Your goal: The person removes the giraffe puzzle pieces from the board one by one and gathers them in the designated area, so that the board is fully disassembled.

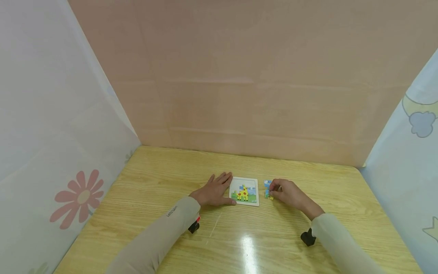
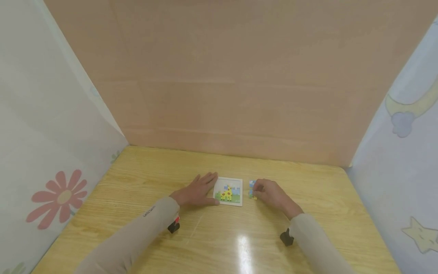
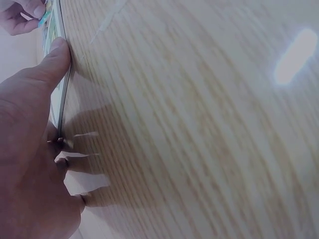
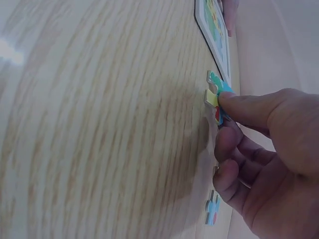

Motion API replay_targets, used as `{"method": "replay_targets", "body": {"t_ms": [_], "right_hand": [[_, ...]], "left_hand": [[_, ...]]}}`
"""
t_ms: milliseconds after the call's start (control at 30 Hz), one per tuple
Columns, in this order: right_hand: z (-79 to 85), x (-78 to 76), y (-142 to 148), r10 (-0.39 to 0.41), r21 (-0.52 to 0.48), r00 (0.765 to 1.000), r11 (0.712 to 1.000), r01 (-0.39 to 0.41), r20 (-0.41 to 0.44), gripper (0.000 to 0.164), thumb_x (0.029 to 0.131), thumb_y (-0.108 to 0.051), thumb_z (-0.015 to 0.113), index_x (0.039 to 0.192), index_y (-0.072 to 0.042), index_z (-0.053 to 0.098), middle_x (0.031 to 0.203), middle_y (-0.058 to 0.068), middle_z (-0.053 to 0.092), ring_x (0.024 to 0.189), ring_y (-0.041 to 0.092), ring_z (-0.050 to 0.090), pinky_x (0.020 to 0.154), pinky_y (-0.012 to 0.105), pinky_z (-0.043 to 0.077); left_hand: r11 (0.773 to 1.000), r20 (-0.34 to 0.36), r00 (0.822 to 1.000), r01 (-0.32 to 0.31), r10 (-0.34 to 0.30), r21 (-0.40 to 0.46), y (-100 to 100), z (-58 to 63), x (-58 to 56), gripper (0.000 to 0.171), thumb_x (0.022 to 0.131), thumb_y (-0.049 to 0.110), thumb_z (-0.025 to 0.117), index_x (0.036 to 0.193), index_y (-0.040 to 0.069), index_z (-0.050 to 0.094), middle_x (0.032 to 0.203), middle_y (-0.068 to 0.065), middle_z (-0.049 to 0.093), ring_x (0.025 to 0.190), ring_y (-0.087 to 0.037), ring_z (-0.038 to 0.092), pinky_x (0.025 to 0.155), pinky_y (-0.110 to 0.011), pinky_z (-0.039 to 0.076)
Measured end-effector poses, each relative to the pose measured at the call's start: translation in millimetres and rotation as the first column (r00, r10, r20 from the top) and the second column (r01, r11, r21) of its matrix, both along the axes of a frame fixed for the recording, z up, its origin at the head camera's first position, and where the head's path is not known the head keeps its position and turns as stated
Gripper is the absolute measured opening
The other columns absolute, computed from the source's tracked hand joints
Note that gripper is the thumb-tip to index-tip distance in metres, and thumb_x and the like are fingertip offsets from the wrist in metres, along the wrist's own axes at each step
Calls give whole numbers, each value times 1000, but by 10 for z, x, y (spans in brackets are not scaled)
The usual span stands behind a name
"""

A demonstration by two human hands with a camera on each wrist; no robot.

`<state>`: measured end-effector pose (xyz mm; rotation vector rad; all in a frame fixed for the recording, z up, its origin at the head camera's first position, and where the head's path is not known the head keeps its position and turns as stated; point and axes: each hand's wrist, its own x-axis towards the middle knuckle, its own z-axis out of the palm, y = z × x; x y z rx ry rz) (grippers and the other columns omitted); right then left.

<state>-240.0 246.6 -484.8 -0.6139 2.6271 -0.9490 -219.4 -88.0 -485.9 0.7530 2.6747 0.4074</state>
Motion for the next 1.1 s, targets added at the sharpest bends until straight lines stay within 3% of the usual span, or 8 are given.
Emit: {"method": "replay_targets", "body": {"t_ms": [200,600,867,1100], "right_hand": [[-22,-2,-12,-1,31,1000,1000,2,-20,8,104,-13,70,97,-11,72,101,4,68,87,16,57,70,24,49],[41,22,-84,-4,56,1000,998,6,-27,6,103,-12,70,99,-8,71,102,5,68,85,16,57,69,23,49],[49,-36,-298,11,74,996,997,-4,-87,7,103,-12,70,107,-8,74,106,3,73,95,15,63,82,36,55],[56,-70,-526,42,48,996,998,-38,-76,11,102,-12,70,110,-5,74,104,4,73,92,15,63,82,33,55]], "left_hand": [[1000,-1,1000,0,0,-15,0,-14,-7,101,103,67,56,173,11,10,183,-3,4,171,-25,3,138,-60,6],[1000,5,1000,-3,2,5,1,17,21,101,103,66,57,173,10,11,183,-4,4,171,-26,3,138,-60,5],[1000,10,1000,-5,5,21,-7,7,23,101,103,63,60,173,9,12,183,-6,6,171,-28,4,137,-61,5],[1000,12,1000,-5,4,29,-14,17,17,101,103,63,60,173,9,11,183,-6,5,171,-28,4,137,-61,5]]}}
